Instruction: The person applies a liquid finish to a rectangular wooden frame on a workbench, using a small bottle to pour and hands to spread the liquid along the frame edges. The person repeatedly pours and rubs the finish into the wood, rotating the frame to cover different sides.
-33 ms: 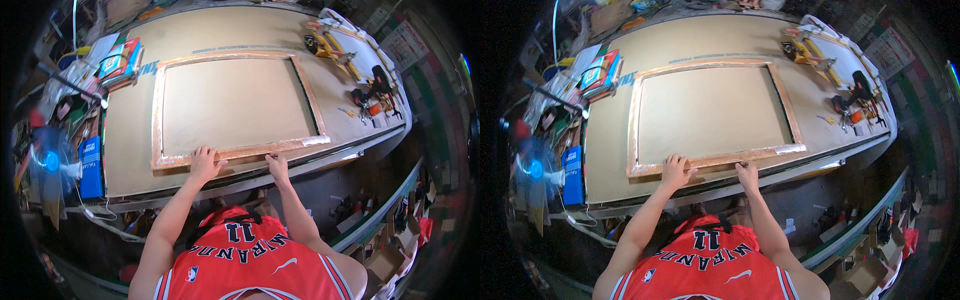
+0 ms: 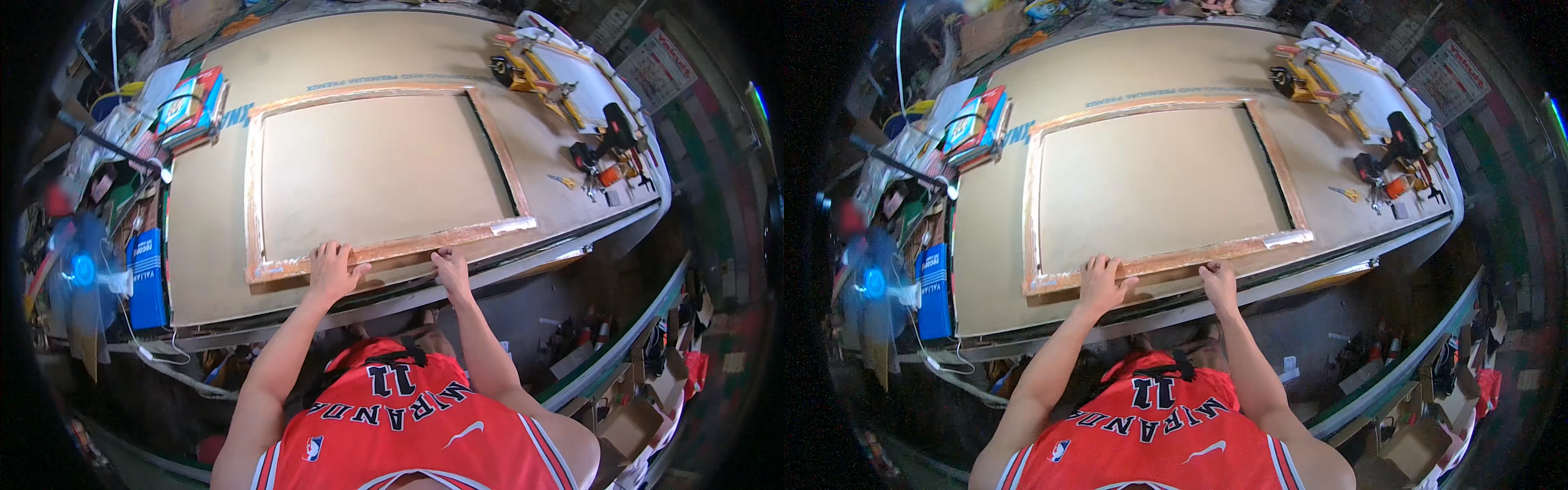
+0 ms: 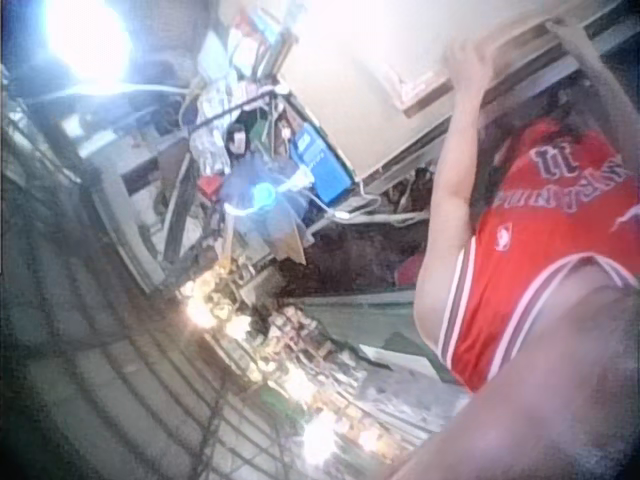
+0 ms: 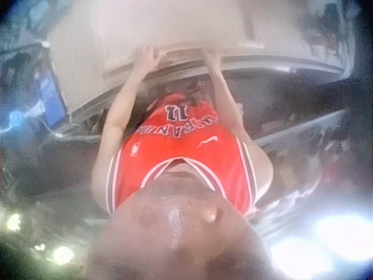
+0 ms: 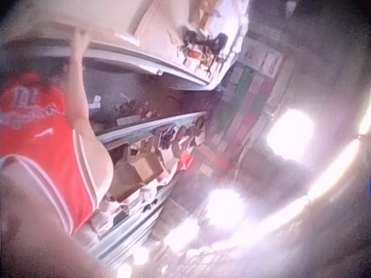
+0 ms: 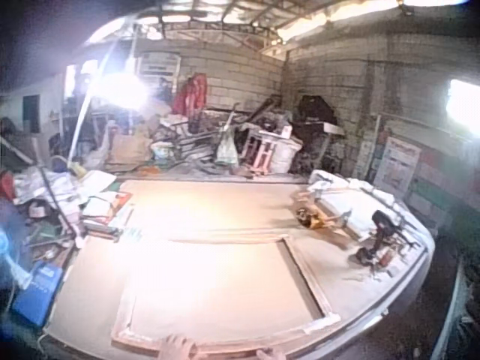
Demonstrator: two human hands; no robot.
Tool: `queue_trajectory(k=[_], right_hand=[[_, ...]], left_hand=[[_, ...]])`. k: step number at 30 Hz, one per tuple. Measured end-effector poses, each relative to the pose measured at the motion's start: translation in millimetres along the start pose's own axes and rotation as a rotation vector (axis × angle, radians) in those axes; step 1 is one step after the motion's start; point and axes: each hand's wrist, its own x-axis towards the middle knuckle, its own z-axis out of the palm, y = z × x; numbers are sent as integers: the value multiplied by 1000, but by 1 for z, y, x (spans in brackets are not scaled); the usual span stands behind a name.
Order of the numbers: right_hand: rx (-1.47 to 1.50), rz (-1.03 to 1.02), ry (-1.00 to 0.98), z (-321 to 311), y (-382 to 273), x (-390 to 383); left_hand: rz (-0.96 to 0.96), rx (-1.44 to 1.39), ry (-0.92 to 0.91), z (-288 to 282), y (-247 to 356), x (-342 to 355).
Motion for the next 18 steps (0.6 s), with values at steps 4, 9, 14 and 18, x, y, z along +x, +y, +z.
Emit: queue_trajectory(k=[4,9,14,18], right_hand=[[18,54,-205,-51,-12,15],[-164,-115,-98,-132,5,61],[-146,-64,-130,-211,3,65],[-121,-49,-84,-260,40,63]], left_hand=[[57,-37,277,33,38,14],[188,-150,220,69,131,77],[282,-271,108,96,222,109],[330,-292,91,116,265,116]])
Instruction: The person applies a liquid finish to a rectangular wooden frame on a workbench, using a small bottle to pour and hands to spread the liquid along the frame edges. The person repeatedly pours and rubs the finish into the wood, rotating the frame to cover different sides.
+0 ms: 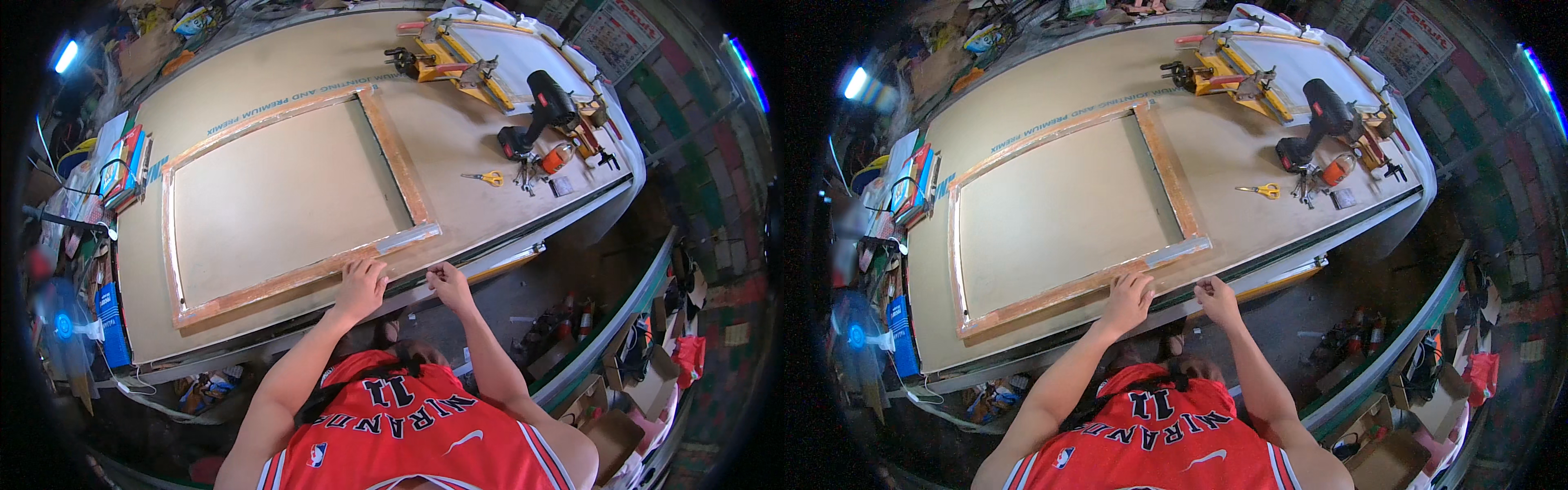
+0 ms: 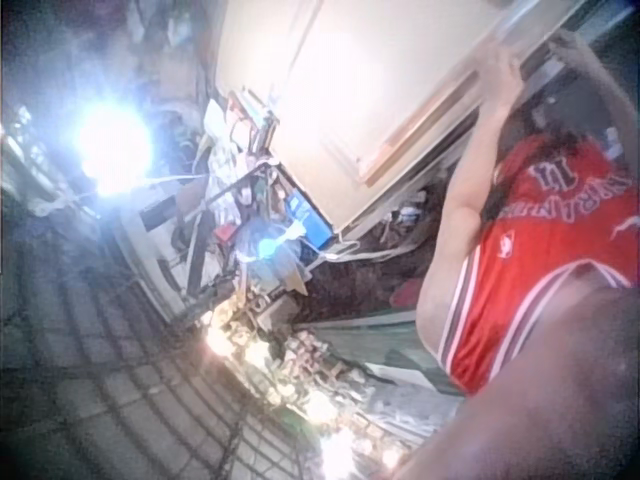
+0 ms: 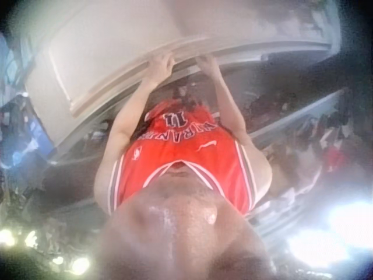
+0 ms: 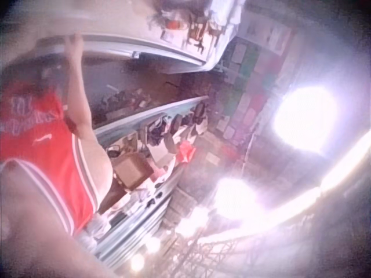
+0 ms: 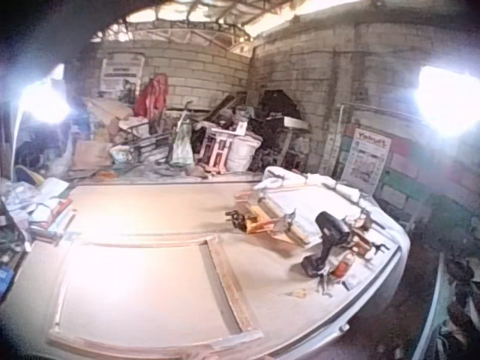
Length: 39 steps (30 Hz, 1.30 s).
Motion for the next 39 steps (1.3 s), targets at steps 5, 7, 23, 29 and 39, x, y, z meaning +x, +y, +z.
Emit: queue_trajectory(k=[5,7,23,29,39], right_hand=[[75,85,62,-8,34,-19],[86,67,70,3,54,-27],[-166,50,-35,-22,12,-82],[-58,35,108,-85,40,-49],[-126,-153,386,-262,77,48]], left_hand=[[3,-39,-55,14,9,8],[-8,-51,-83,16,5,14],[64,-269,-165,44,48,33],[20,-297,-198,66,78,63],[-3,-335,-99,169,156,170]])
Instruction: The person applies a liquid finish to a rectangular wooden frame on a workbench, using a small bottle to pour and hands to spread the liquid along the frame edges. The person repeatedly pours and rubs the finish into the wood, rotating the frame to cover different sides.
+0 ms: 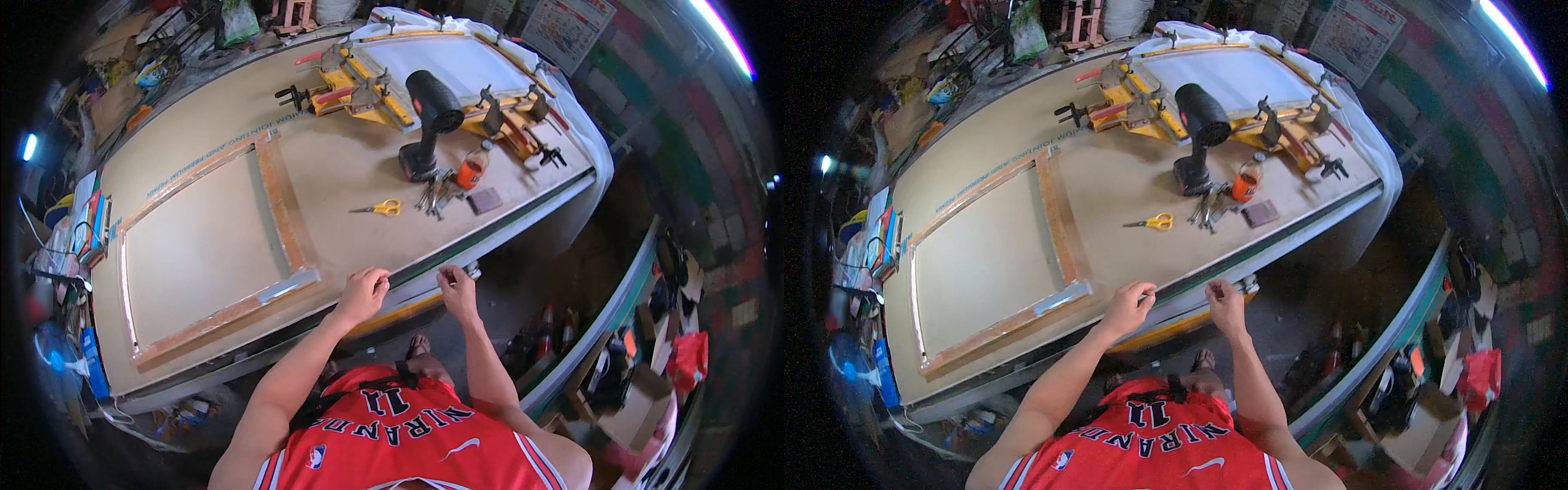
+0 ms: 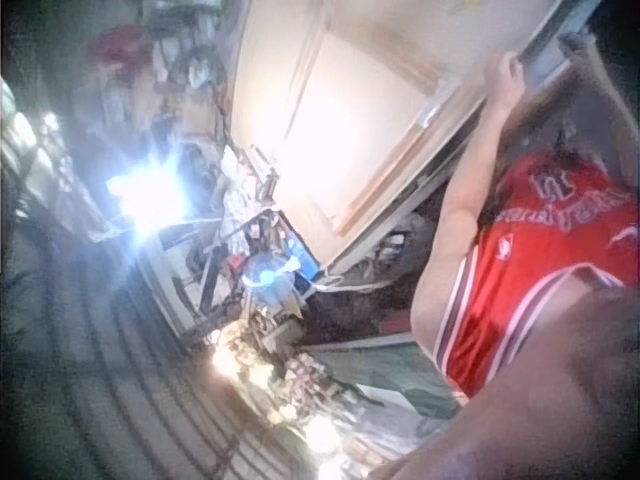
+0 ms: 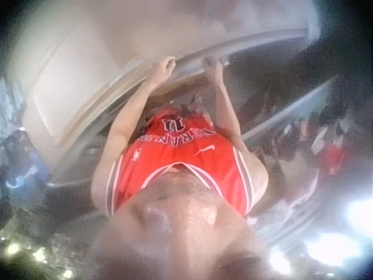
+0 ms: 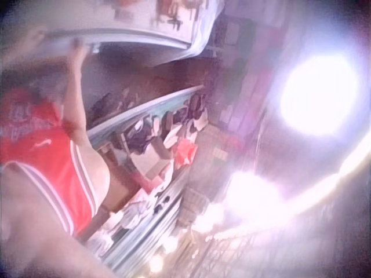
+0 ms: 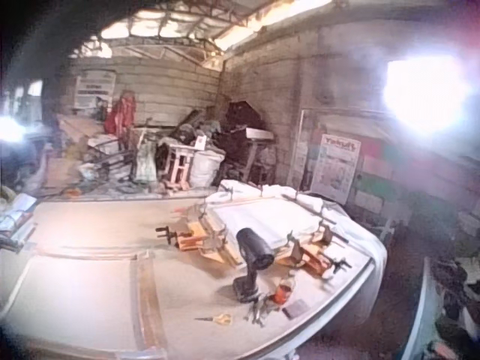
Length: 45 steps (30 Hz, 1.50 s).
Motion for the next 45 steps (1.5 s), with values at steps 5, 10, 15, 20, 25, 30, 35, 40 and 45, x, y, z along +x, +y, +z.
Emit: queue_trajectory(k=[5,10,15,20,25,30,35,40,45], right_hand=[[-95,-260,79,-65,-1,127],[-50,-389,123,-94,-38,220],[-147,-478,172,-92,-35,281],[-132,-414,89,-88,-14,282],[-157,-679,144,-94,-39,219],[39,-886,127,-92,-91,146],[341,-599,-225,-40,-132,71],[675,-398,-335,54,-164,-1],[388,-498,-776,140,-207,-61]], left_hand=[[-6,17,96,55,42,60],[-67,-35,151,86,70,97],[-84,-26,124,96,79,121],[-132,-48,111,93,86,126],[-134,-69,138,76,78,116],[81,115,322,44,82,102],[132,-45,148,-12,81,59],[28,-146,158,-83,53,-23],[-80,-343,410,-159,7,-105]])
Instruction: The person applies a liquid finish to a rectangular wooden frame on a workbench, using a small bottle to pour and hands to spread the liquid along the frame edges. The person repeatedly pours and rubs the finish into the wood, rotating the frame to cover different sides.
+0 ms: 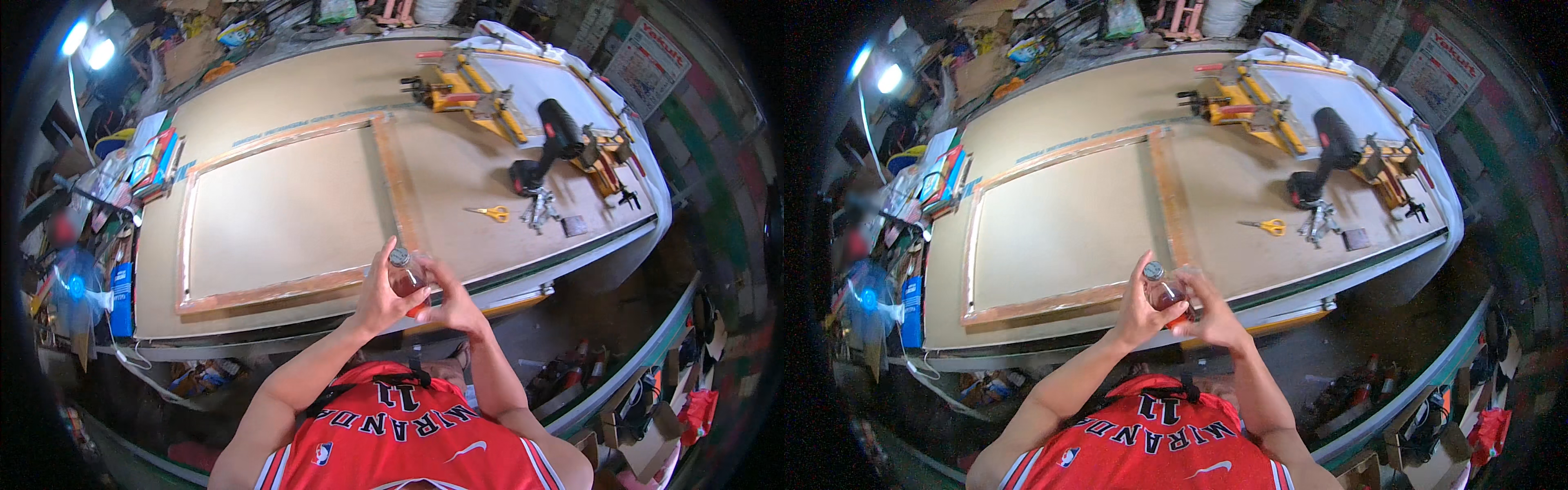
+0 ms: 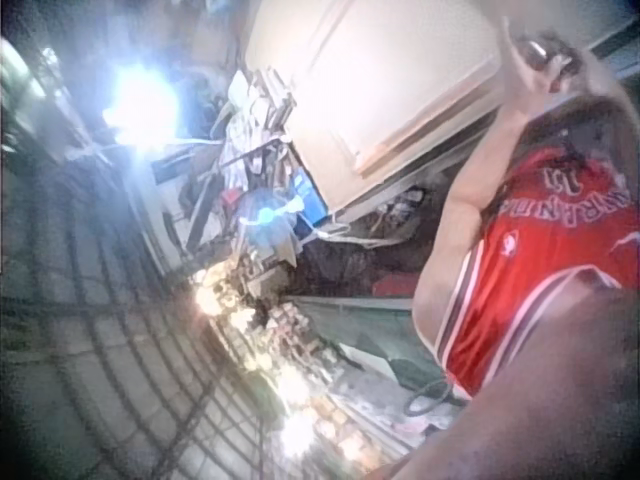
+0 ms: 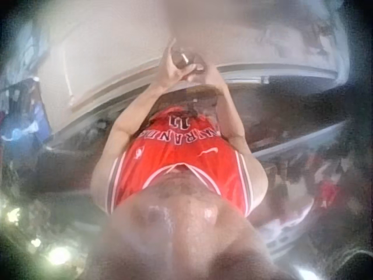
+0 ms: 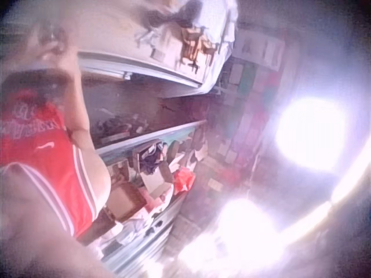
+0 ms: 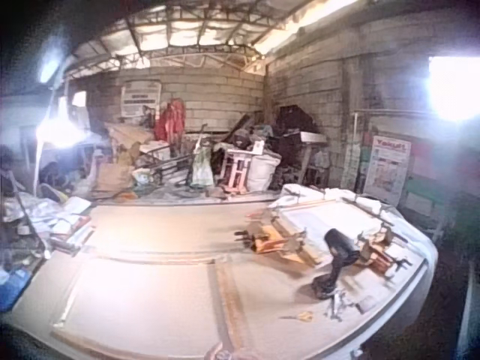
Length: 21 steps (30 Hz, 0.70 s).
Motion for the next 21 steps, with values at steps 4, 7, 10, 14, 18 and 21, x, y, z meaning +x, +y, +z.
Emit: queue_trajectory(k=[4,7,10,14,18,21], right_hand=[[7,182,-47,83,-15,16],[188,206,-75,125,-26,25],[299,244,-141,148,-25,27],[330,335,-265,157,-19,25],[130,320,-408,161,-20,29],[14,317,-345,162,-32,39]], left_hand=[[140,269,53,-75,13,-27],[288,366,27,-123,14,-42],[332,374,-25,-166,17,-51],[405,466,-264,-207,45,-54],[347,427,-414,-223,40,-61],[180,307,-443,-239,22,-52]])
